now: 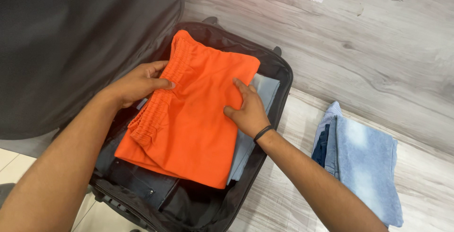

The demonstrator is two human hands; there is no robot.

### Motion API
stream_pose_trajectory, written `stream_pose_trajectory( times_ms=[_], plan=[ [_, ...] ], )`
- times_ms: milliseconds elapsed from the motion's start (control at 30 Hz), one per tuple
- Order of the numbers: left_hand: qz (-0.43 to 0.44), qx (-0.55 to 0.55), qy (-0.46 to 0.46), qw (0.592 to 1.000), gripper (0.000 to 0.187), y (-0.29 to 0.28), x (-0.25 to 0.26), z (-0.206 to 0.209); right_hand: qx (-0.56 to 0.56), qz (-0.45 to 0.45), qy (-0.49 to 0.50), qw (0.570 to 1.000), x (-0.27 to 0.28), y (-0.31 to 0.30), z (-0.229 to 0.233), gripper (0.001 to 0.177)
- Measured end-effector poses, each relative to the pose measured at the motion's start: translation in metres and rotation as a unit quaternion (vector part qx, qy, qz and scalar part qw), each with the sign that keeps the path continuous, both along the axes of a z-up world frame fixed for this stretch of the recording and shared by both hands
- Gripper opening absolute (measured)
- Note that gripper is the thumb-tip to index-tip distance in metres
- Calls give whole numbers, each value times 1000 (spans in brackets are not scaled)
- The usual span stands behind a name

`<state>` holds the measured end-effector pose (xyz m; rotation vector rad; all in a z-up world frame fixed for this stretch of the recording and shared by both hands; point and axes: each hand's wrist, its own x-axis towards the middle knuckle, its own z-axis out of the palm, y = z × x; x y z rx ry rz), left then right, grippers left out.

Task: The person unzips a suitcase and removes folded clothes one by one, placing them on the floor. Items include a striped shirt, dark jeans, light jeans, and orange shorts. The person smooths each item after placement.

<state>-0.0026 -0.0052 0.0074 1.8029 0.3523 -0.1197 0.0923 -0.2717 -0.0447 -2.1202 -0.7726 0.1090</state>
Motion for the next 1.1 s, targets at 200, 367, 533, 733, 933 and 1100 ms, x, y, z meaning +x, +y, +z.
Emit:
stream_pose_trajectory(
  times_ms=[200,367,533,733,933,1100],
  plan=[
    [10,-13,-9,1000,61,0,-2,4,41,-1,6,999,0,2,2,79],
    [18,-4,-19,1000,60,1,-5,5,63,-5,50,997,-2,1,3,78],
    [25,-35,-42,998,59,2,-8,9,227,93,117,962,-2,1,0,72],
    [53,-30,-66,996,58,-1,-12,20,326,132,157,923,4,2,0,69],
    [73,-40,-69,994,57,-9,-22,35,335,129,189,914,4,-7,12,74],
    [56,-76,-92,991,53,-17,-24,44,355,133,212,901,2,-25,26,75]
  ],
)
